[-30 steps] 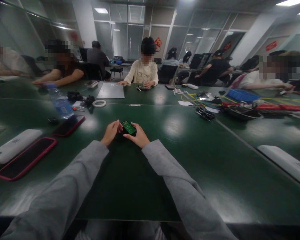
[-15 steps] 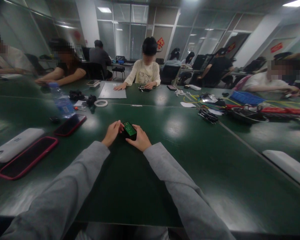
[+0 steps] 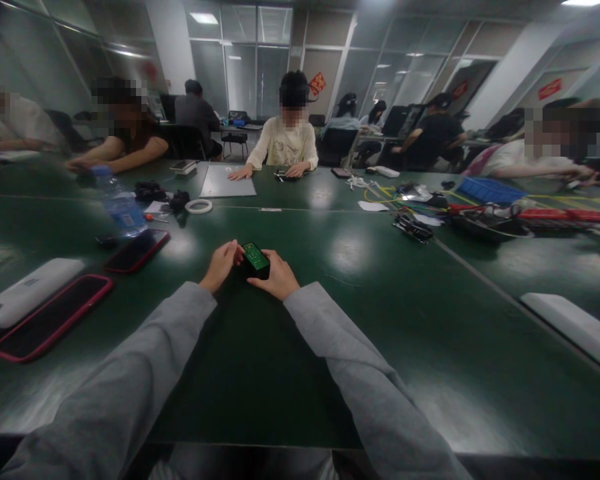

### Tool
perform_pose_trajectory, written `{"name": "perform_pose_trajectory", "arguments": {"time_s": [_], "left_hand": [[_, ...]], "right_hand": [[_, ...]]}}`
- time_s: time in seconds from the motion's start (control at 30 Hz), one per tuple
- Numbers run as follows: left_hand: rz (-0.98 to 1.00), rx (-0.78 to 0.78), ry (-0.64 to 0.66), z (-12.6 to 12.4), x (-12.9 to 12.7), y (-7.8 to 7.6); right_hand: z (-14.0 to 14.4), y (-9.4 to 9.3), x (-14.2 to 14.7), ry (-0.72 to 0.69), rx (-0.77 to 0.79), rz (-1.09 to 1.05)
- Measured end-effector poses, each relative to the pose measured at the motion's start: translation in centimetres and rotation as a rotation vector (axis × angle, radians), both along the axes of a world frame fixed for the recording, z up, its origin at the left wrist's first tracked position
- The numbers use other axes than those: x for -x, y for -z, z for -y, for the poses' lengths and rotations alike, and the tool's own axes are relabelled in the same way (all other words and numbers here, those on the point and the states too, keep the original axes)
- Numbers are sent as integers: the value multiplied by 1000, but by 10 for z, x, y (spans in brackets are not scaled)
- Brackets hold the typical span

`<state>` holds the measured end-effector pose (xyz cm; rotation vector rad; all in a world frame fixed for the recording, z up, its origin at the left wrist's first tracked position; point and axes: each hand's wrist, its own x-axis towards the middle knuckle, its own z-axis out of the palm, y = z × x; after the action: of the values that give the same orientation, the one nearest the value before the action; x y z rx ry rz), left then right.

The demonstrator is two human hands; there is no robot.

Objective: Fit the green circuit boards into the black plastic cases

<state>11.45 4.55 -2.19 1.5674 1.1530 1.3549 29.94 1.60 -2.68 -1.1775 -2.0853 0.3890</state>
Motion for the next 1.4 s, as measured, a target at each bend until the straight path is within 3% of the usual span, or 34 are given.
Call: {"name": "perform_pose_trajectory", "arguments": {"time_s": [0.17, 0.4, 0.8, 1.4], "left_hand": [[-10, -12, -17, 4, -1, -4], [-53, -33, -166, 6, 1, -6], [-161, -52, -104, 6, 3, -4], [-150, -28, -104, 6, 3, -4]], "right_hand": [[0, 0, 0, -15, 3, -13], [-1, 0, -1, -31, 3, -14], [-1, 2, 0, -8, -10, 10], [1, -2, -2, 44, -102, 13]]}}
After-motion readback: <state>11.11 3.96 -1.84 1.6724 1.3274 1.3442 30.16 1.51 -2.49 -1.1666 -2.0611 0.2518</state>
